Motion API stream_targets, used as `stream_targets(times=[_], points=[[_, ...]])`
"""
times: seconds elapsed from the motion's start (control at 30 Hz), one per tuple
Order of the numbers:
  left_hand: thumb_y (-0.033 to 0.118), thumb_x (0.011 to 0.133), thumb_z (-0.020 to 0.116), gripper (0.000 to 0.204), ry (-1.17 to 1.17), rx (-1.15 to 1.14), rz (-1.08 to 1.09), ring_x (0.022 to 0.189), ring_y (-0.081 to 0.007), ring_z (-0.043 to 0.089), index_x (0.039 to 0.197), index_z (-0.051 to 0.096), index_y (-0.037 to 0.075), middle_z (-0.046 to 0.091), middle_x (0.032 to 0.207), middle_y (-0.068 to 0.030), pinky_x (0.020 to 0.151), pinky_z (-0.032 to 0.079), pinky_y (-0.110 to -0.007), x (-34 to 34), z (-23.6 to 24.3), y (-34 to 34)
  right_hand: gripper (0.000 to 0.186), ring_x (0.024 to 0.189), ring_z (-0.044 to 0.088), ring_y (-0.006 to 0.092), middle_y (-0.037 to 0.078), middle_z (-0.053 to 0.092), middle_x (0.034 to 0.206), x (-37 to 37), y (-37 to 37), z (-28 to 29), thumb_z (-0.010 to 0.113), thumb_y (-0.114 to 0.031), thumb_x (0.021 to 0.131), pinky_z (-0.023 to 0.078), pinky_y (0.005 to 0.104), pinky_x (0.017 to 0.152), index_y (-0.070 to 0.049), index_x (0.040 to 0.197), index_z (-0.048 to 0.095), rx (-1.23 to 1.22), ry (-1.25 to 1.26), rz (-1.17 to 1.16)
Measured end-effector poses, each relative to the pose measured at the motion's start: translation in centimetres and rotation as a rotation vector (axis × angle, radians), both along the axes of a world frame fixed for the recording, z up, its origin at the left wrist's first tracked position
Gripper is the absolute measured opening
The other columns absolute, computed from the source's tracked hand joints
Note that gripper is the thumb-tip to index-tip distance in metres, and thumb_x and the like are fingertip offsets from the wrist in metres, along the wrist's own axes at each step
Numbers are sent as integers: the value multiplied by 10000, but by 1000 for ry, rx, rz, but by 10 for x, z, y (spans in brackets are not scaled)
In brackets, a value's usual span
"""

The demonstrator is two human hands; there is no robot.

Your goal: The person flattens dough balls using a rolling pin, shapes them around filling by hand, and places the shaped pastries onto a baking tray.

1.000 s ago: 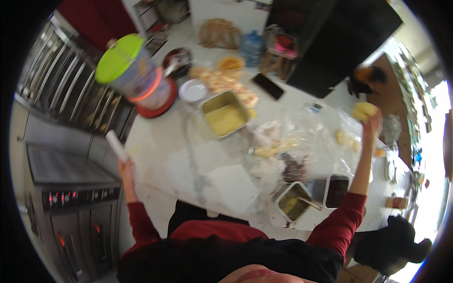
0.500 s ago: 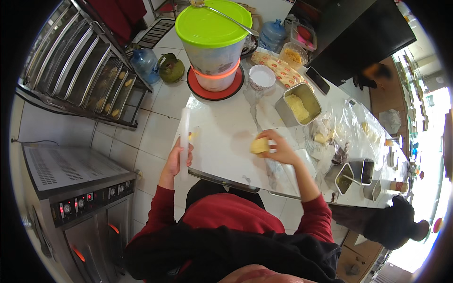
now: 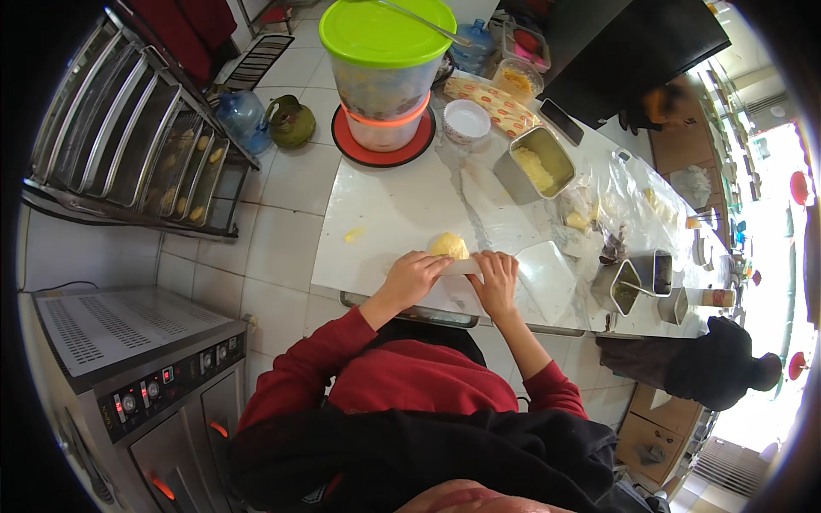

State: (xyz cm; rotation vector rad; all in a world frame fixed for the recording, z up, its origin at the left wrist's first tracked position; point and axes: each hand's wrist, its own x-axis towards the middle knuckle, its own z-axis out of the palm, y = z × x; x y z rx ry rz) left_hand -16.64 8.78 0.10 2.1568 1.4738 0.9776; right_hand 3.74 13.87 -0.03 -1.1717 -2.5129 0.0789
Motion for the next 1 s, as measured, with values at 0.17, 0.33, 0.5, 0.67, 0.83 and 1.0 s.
stream_targets(times=[0.17,0.33,0.5,0.67,0.83,1.0], points=[[176,757,596,256,297,210,397,880,-247,565,975,586,43,614,890,-79,758,426,-357,-1,-17,15,406,851,489,253,64,516,933,4,23,-22,635,-291,731,364,381,778,-87,1065,529,-143,-5,-72],[178,815,512,159,356,-4,449,839,-261,562,828,578,33,609,837,-108,719,419,-373,-6,-36,63,274,793,510,275,81,539,830,-13,82,-25,550,-295,809,399,388,721,-61,951,548,-114,43,-88],[213,838,466,315,315,-195,631,599,-315,581,600,578,39,587,598,-143,591,458,-426,-11,-44,117,358,674,551,319,141,574,672,-23,131,-33,446,-332,878,429,414,584,-47,697,565,-229,101,-122],[283,871,418,390,293,-357,558,611,-341,583,635,583,20,597,638,-159,564,459,-439,-18,-28,117,442,639,557,356,186,583,671,-23,128,-12,391,-377,897,424,435,566,-28,703,579,-419,4,-187],[212,830,500,203,288,-223,345,895,-259,565,870,579,30,602,975,-103,751,441,-407,-3,-32,46,307,896,546,294,141,593,967,0,57,-26,472,-323,856,415,410,713,-80,1019,566,-255,51,-105],[71,747,564,294,256,69,249,961,-258,507,1041,546,60,555,1001,-85,857,387,-386,8,-40,-19,473,1044,490,248,92,530,1159,27,-2,-29,564,-210,801,357,398,873,-161,1257,447,-34,-20,65]])
